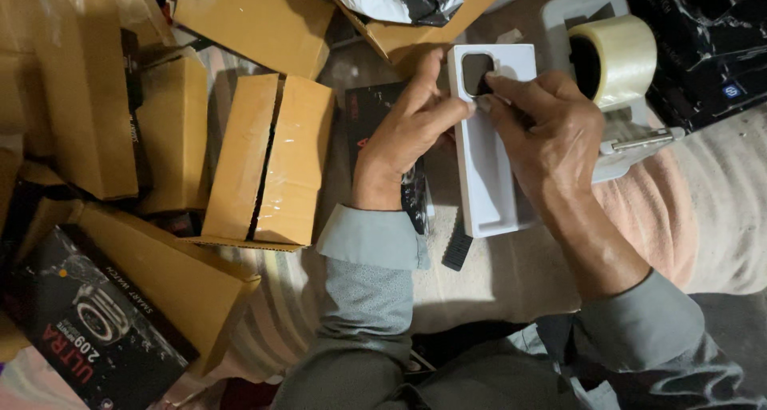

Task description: The person unpacks smartwatch boxes, removes the watches and accessories, then repacks them into new boxes and seals them with tape. The process is repeated for multiple units, including watches with different strap colors.

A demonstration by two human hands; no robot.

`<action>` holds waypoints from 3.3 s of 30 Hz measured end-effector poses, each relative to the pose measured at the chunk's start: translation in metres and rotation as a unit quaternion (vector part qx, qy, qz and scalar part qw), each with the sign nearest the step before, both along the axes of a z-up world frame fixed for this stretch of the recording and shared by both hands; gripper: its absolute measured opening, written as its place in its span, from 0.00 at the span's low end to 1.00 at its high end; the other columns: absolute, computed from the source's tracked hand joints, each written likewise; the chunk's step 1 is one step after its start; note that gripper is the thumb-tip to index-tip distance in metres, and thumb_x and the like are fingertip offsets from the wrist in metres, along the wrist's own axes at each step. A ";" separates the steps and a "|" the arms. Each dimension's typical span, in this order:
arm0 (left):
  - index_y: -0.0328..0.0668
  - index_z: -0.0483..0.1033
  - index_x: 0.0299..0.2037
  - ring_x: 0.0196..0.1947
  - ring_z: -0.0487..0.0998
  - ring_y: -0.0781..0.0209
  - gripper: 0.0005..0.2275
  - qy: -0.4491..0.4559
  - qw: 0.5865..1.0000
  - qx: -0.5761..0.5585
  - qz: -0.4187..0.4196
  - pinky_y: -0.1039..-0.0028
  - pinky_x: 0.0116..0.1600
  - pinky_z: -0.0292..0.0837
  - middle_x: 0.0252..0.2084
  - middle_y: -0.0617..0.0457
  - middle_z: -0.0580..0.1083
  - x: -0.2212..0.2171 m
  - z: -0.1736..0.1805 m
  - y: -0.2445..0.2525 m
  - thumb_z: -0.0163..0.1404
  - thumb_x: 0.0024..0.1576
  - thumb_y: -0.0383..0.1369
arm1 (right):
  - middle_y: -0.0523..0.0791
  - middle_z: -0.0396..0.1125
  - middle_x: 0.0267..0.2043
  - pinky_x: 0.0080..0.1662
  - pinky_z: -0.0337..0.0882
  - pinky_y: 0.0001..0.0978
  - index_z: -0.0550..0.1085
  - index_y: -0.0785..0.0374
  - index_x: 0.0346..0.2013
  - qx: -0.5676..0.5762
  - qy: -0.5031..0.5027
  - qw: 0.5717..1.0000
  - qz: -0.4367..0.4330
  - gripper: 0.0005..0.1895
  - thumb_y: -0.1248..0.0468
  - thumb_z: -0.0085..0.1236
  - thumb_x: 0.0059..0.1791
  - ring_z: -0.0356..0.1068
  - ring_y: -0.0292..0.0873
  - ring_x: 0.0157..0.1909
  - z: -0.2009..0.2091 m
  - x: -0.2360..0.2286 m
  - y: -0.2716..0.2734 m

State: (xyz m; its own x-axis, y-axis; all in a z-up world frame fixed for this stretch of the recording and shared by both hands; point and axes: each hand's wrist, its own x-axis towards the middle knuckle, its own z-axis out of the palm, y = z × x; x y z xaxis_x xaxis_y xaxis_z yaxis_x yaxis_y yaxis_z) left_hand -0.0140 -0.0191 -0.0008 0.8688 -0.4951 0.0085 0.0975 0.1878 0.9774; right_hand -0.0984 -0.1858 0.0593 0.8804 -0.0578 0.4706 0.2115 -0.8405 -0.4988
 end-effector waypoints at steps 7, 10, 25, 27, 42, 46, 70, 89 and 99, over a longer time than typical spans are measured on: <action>0.37 0.68 0.64 0.53 0.76 0.63 0.22 -0.039 0.994 -0.087 0.046 0.70 0.62 0.71 0.53 0.53 0.76 0.012 -0.003 0.000 0.56 0.62 0.35 | 0.50 0.72 0.38 0.34 0.70 0.29 0.79 0.71 0.48 0.092 -0.051 0.992 0.074 0.04 0.72 0.62 0.59 0.70 0.39 0.35 0.017 -0.022 -0.012; 0.33 0.72 0.60 0.54 0.76 0.60 0.18 -0.015 0.982 -0.161 0.096 0.68 0.63 0.70 0.53 0.49 0.77 0.018 -0.008 0.011 0.58 0.62 0.32 | 0.48 0.72 0.33 0.29 0.69 0.29 0.78 0.69 0.43 0.215 0.010 0.976 -0.022 0.05 0.69 0.57 0.56 0.70 0.37 0.29 0.017 -0.058 -0.017; 0.30 0.76 0.56 0.44 0.80 0.60 0.12 0.022 0.968 -0.230 0.101 0.71 0.53 0.74 0.46 0.47 0.79 -0.005 0.035 0.038 0.53 0.66 0.30 | 0.43 0.71 0.21 0.23 0.65 0.39 0.77 0.59 0.24 -0.115 0.200 0.971 -0.059 0.23 0.42 0.68 0.42 0.67 0.45 0.19 -0.041 -0.090 0.004; 0.30 0.76 0.59 0.45 0.80 0.61 0.13 0.011 0.972 -0.205 0.111 0.73 0.54 0.74 0.47 0.47 0.79 0.000 0.032 0.039 0.52 0.67 0.30 | 0.44 0.70 0.22 0.24 0.66 0.40 0.76 0.61 0.22 -0.095 0.156 0.981 -0.061 0.23 0.44 0.71 0.41 0.67 0.44 0.19 -0.040 -0.087 0.010; 0.35 0.76 0.58 0.49 0.78 0.63 0.13 -0.040 0.985 -0.134 0.100 0.71 0.58 0.73 0.49 0.51 0.78 0.014 -0.002 0.024 0.56 0.68 0.34 | 0.54 0.74 0.29 0.25 0.67 0.29 0.80 0.70 0.39 0.234 0.313 0.910 -0.137 0.12 0.62 0.64 0.50 0.69 0.38 0.25 0.060 -0.094 -0.024; 0.38 0.74 0.61 0.57 0.77 0.66 0.17 -0.100 0.990 -0.056 0.083 0.74 0.65 0.70 0.54 0.54 0.78 0.010 -0.001 0.010 0.51 0.69 0.41 | 0.51 0.74 0.31 0.24 0.66 0.27 0.78 0.72 0.38 0.182 0.181 0.966 0.030 0.10 0.64 0.62 0.54 0.72 0.34 0.24 0.051 -0.067 -0.029; 0.34 0.76 0.52 0.47 0.74 0.68 0.16 -0.100 0.979 -0.003 0.180 0.77 0.56 0.69 0.45 0.56 0.77 0.017 0.002 0.038 0.48 0.69 0.41 | 0.53 0.75 0.38 0.29 0.73 0.28 0.79 0.70 0.42 0.091 0.155 0.982 -0.051 0.12 0.60 0.62 0.59 0.74 0.39 0.31 -0.032 -0.094 -0.037; 0.31 0.74 0.49 0.38 0.66 0.70 0.14 -0.143 0.974 0.006 0.174 0.75 0.49 0.65 0.35 0.59 0.69 0.011 0.010 0.039 0.48 0.72 0.39 | 0.48 0.75 0.39 0.31 0.74 0.33 0.79 0.65 0.42 -0.095 0.168 0.977 -0.085 0.20 0.53 0.74 0.47 0.75 0.43 0.29 -0.046 -0.066 -0.009; 0.30 0.75 0.48 0.40 0.67 0.70 0.15 -0.134 0.977 -0.030 0.164 0.76 0.51 0.65 0.38 0.58 0.70 0.010 0.009 0.037 0.49 0.72 0.39 | 0.46 0.76 0.40 0.24 0.67 0.31 0.83 0.61 0.44 -0.111 0.167 0.979 -0.043 0.13 0.56 0.70 0.51 0.70 0.39 0.24 -0.049 -0.056 -0.020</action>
